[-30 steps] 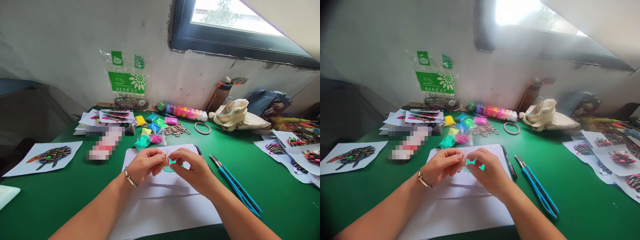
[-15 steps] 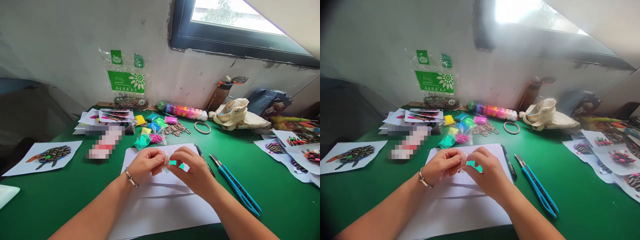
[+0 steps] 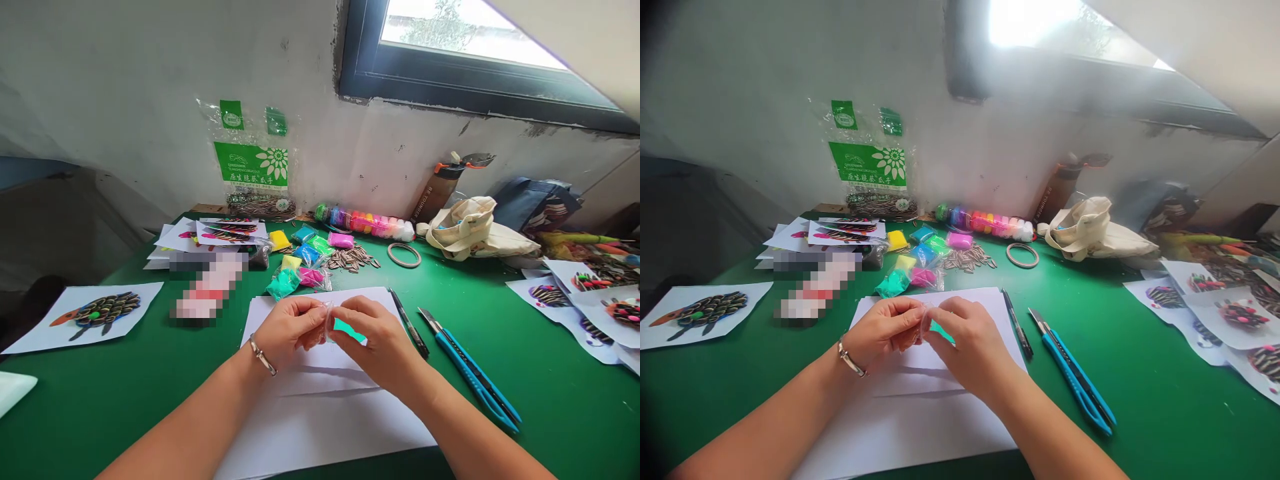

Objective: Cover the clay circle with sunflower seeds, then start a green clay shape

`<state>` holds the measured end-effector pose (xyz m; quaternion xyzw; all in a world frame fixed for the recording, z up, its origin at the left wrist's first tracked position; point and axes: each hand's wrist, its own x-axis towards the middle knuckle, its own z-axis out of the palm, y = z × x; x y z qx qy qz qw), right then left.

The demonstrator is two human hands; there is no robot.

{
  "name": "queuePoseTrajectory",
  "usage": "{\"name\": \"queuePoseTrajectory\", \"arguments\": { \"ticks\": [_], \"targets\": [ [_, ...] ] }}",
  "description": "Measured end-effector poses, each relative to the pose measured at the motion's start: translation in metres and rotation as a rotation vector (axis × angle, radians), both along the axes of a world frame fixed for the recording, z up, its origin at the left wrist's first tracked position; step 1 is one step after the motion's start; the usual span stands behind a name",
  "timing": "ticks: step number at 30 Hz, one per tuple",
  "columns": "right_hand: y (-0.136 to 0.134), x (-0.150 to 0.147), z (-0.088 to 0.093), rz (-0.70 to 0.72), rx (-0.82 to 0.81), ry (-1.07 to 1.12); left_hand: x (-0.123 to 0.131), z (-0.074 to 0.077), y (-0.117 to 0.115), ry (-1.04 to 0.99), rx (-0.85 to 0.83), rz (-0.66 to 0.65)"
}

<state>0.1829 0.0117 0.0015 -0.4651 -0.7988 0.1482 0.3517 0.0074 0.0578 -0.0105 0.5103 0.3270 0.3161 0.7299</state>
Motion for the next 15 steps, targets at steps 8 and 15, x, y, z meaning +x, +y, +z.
{"name": "queuePoseTrajectory", "arguments": {
  "ticks": [8, 15],
  "targets": [
    [0.0023, 0.0016, -0.0070, -0.046, 0.050, -0.016, 0.0034, 0.0020, -0.0026, -0.009, -0.048, -0.011],
    [0.0028, 0.0043, -0.0024, 0.008, 0.022, 0.027, 0.0023, 0.0018, -0.0022, -0.045, -0.064, -0.020]
  ]
}}
